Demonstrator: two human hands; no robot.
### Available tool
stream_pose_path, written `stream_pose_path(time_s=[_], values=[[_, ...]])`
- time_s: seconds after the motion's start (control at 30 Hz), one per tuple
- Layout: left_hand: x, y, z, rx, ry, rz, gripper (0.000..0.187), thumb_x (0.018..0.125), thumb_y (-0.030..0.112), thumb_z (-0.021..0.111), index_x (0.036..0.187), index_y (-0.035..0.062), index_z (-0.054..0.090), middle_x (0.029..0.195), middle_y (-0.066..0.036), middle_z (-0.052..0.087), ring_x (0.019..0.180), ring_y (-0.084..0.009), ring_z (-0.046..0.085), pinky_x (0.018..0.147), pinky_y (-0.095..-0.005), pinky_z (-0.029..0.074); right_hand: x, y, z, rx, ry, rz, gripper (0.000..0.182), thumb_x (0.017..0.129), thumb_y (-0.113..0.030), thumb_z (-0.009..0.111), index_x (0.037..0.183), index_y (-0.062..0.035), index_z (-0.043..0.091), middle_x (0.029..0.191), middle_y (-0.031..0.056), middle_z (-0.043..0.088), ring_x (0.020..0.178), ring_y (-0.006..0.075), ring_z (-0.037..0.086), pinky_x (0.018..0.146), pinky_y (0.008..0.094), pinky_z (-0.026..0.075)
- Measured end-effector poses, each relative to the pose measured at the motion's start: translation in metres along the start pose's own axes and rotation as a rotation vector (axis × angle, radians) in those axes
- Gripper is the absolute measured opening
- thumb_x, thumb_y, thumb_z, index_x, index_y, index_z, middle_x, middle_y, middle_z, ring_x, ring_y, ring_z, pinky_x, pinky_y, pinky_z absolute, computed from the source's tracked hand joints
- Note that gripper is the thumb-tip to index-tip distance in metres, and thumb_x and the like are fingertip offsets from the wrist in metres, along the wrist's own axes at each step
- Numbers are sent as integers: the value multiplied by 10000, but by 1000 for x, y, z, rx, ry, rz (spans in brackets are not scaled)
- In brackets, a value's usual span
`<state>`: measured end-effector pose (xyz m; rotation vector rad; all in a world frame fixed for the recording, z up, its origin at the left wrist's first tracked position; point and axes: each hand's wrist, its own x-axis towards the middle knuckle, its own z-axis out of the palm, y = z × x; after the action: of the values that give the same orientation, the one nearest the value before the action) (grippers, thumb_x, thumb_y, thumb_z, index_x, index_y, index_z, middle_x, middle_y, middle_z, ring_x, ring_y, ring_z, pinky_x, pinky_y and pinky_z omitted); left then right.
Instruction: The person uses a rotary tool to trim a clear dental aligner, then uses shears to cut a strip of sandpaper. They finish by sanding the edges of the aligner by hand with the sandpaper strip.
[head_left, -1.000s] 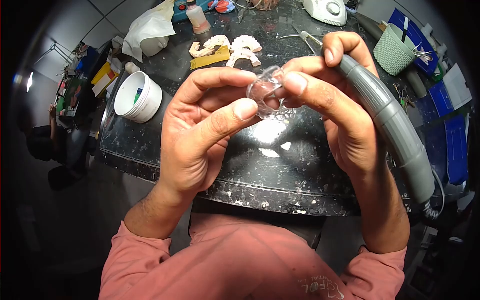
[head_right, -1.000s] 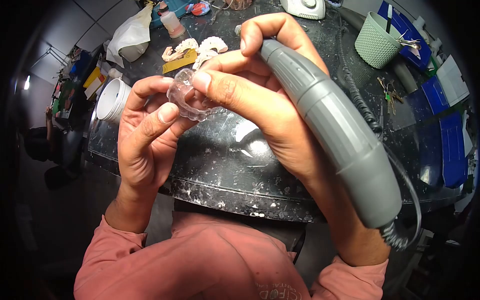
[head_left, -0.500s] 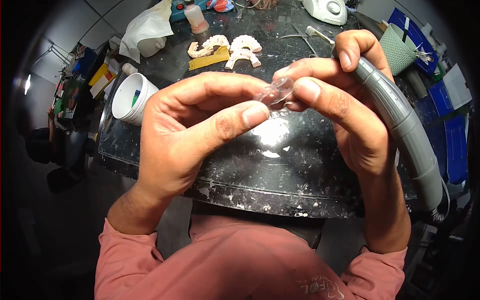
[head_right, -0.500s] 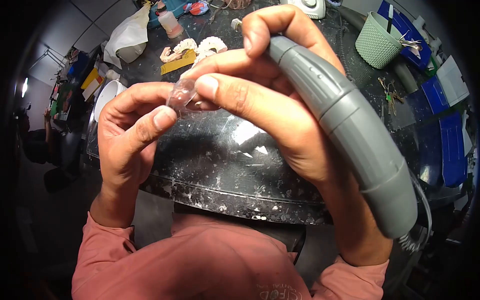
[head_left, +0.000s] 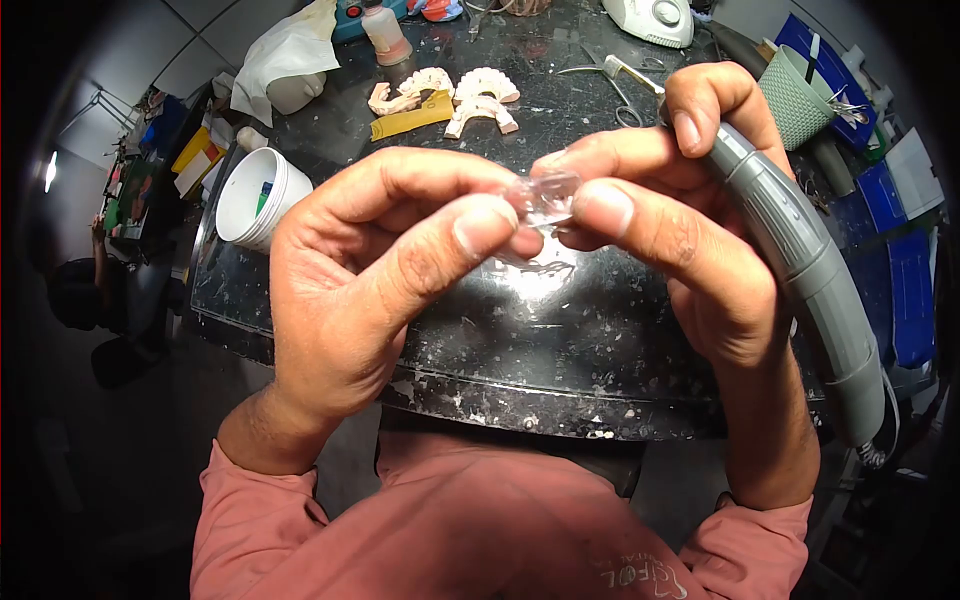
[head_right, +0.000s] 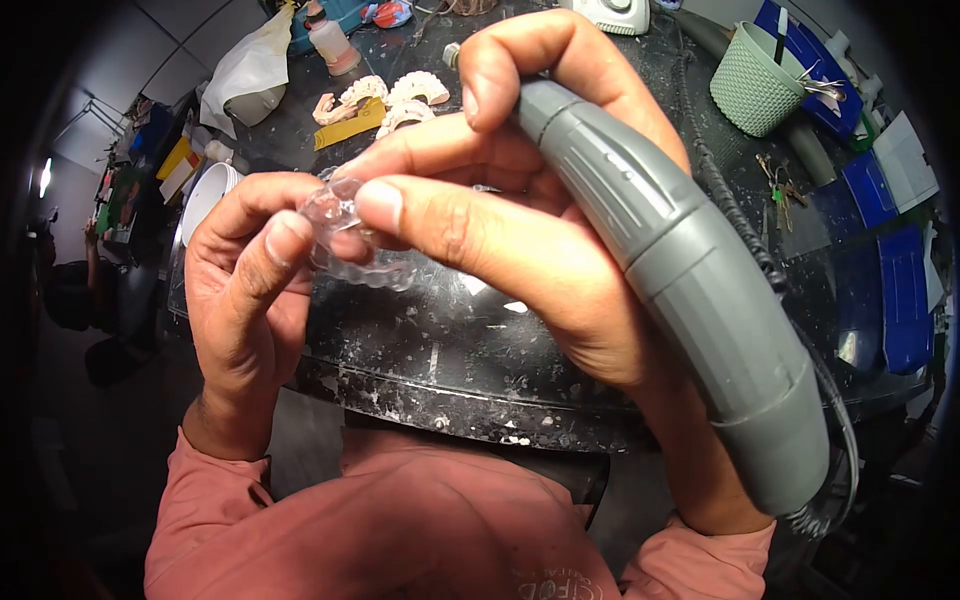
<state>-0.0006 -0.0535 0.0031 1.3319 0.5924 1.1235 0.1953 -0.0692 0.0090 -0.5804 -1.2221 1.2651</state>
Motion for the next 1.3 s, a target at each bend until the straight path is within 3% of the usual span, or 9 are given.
stream_pose_path(time_s=[0.17,0.43,0.53,0.83,0.97,1.1,1.23,1.27,1.3], values=[[4,0,2,131,37,42,217,955,160,565,995,-47,617,825,-73,618,708,-105,559,659,-240,475,0,2,0,10,17,-6,358,825,49,601,1025,-84,336,952,214,682,854,223,686,762,308,570],[9,-3,11,354,68,280,192,939,108,579,1014,-61,626,907,-99,663,780,-133,617,747,-272,503,1,-2,3,-56,58,-56,364,826,42,629,1030,-88,358,949,197,682,856,198,674,778,294,554],[16,9,8,381,-103,-5,203,894,85,629,1027,-67,655,964,-135,693,905,-195,674,878,-304,508,-1,-10,12,-141,99,-169,352,839,67,628,1034,-97,385,944,166,687,921,197,657,861,326,493],[46,-4,-4,-105,-264,-390,290,886,111,641,1132,-43,632,1059,-155,671,998,-235,660,884,-401,553,5,17,-17,-388,162,-257,337,851,74,617,1051,-91,401,937,158,687,927,181,653,852,320,491],[40,-20,-7,-359,-145,-408,389,866,75,645,1231,-34,565,1077,-140,659,1042,-239,639,916,-424,545,7,13,-18,-684,360,-382,300,869,-157,570,1104,1,470,871,125,661,711,116,542,746,245,431],[35,-23,-5,-409,-125,-497,461,866,62,638,1295,-45,510,1061,-138,661,1041,-249,637,928,-394,538,-1,-9,-23,-1025,203,-288,432,852,-270,437,1093,59,581,1074,146,599,805,138,470,751,297,392],[32,-17,-5,-439,-118,-520,424,866,58,637,1264,-48,535,1069,-144,660,1061,-254,633,941,-392,529,-3,5,-9,-995,375,-445,446,839,-231,568,1200,23,502,977,120,592,910,159,536,948,347,408],[32,-16,-6,-460,-120,-519,404,866,55,636,1248,-47,548,1074,-147,659,1068,-255,631,947,-394,525,-6,10,-9,-944,351,-533,454,826,-187,645,1200,-39,434,885,87,582,899,188,570,1043,459,368],[30,-17,-5,-462,-121,-518,404,866,55,636,1248,-47,548,1074,-147,659,1068,-255,631,947,-394,525,-3,-3,-22,-1098,4,-585,431,817,-170,685,1135,-95,404,864,64,583,894,228,603,1060,558,334]])
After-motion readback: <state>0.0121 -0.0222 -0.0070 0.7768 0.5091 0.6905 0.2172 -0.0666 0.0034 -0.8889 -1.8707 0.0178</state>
